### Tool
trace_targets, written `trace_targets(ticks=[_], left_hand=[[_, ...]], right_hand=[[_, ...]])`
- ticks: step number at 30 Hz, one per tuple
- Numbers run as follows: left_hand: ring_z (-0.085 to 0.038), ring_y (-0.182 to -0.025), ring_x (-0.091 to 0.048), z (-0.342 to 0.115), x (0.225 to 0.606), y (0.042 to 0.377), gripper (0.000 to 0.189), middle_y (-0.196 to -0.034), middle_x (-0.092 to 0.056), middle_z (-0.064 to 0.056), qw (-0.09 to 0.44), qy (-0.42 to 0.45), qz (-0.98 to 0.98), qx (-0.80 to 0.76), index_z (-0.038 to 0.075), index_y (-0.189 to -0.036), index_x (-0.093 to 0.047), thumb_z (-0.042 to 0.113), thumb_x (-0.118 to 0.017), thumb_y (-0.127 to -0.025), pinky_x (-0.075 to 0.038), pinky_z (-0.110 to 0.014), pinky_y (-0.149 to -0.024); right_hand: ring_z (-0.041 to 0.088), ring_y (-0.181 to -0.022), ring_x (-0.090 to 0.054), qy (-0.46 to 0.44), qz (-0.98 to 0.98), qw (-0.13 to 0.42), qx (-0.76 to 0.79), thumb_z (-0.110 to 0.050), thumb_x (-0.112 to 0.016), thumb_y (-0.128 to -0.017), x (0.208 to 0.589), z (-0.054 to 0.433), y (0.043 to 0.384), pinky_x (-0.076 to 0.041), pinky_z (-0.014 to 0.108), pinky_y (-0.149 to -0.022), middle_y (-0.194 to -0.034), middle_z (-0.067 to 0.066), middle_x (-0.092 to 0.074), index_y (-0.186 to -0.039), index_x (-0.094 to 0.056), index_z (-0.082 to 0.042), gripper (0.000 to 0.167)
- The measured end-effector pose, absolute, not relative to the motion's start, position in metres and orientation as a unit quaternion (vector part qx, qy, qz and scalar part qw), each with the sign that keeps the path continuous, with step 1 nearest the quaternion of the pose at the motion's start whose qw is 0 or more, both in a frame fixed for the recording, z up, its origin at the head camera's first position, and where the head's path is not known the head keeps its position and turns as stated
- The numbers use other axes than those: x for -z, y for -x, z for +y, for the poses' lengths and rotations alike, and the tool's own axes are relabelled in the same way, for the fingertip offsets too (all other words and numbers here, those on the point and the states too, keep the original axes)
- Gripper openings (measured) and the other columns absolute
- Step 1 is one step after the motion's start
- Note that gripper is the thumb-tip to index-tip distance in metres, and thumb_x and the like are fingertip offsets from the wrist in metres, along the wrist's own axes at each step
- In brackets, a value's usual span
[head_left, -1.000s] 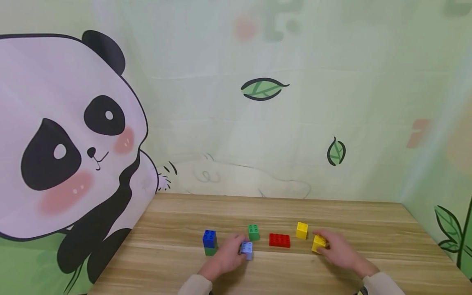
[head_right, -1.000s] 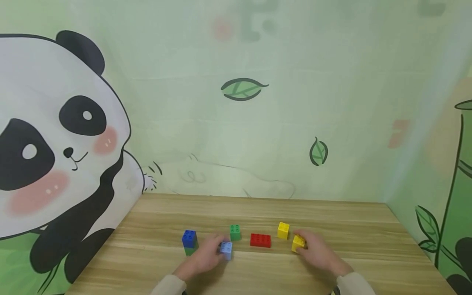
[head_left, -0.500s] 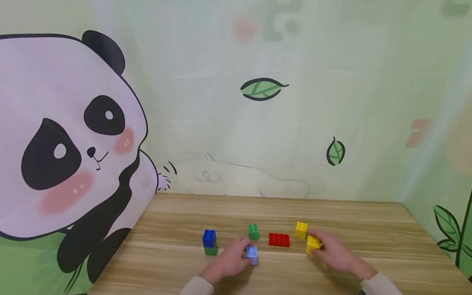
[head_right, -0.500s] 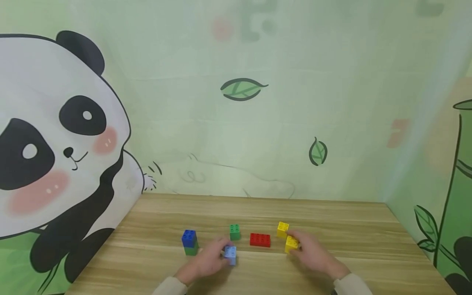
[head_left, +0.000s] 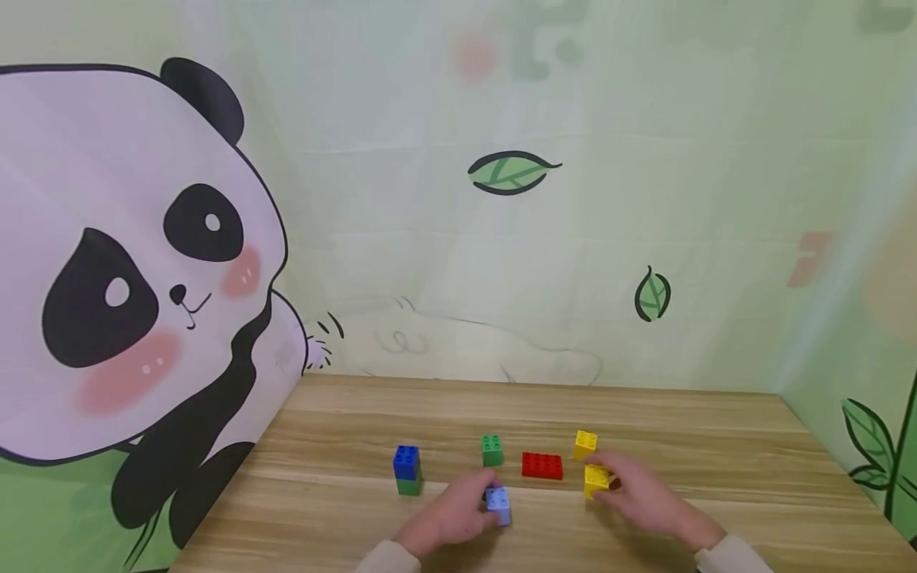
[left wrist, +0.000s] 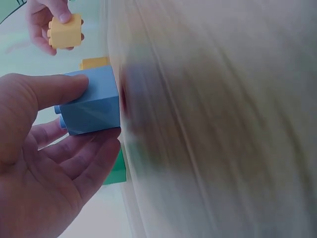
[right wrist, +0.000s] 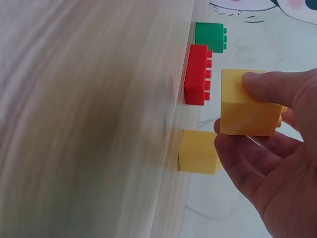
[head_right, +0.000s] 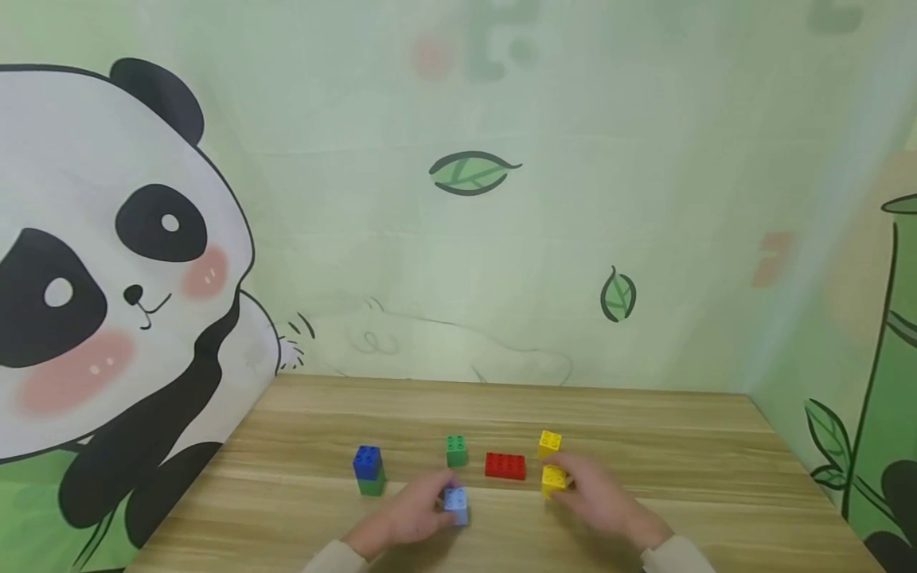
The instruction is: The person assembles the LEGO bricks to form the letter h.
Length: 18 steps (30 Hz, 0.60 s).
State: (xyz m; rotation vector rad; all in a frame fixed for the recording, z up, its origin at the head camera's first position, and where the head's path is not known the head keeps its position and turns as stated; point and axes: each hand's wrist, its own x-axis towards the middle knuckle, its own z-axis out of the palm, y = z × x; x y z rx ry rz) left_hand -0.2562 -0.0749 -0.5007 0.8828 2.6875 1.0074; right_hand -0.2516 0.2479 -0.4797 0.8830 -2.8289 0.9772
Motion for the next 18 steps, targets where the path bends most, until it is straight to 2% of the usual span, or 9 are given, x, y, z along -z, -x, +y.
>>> trace_targets(ticks=[4,9,12,18], left_hand=[[-0.004,-0.091,-0.059,-0.074,0.527,0.272,0.028,-0.100,-0.065,0.007,0.100,-0.287,0.885,-0.352,0.012,-0.117,-0.063,0.011,-0.080,-0.094,-0.053,-0.025,-0.083],[-0.001,-0.090,-0.058,-0.072,0.564,0.295,0.032,-0.101,-0.064,0.013,0.116,-0.285,0.887,-0.345,0.018,-0.122,-0.063,0.020,-0.081,-0.095,-0.054,-0.025,-0.082],[-0.001,-0.090,-0.059,-0.069,0.573,0.300,0.034,-0.101,-0.065,0.013,0.118,-0.288,0.889,-0.336,0.019,-0.123,-0.063,0.021,-0.082,-0.094,-0.054,-0.026,-0.081],[0.001,-0.091,-0.059,-0.064,0.571,0.297,0.033,-0.101,-0.065,0.015,0.128,-0.285,0.889,-0.333,0.021,-0.122,-0.063,0.023,-0.082,-0.095,-0.054,-0.025,-0.083]], right_hand=[[0.025,-0.107,-0.068,-0.304,-0.899,0.007,-0.314,-0.009,-0.077,-0.097,0.479,0.245,0.250,-0.062,0.034,-0.084,-0.134,0.025,-0.068,-0.136,-0.063,0.005,0.044],[0.014,-0.100,-0.065,-0.308,-0.898,0.001,-0.314,-0.008,-0.076,-0.097,0.478,0.240,0.249,-0.061,0.033,-0.083,-0.131,0.021,-0.069,-0.138,-0.063,0.004,0.045],[0.011,-0.098,-0.063,-0.312,-0.898,0.002,-0.311,-0.008,-0.076,-0.097,0.476,0.236,0.247,-0.061,0.032,-0.083,-0.129,0.020,-0.070,-0.139,-0.063,0.004,0.045],[0.015,-0.101,-0.065,-0.307,-0.899,-0.005,-0.312,-0.011,-0.077,-0.097,0.474,0.228,0.242,-0.060,0.031,-0.085,-0.132,0.019,-0.069,-0.140,-0.063,0.003,0.047]])
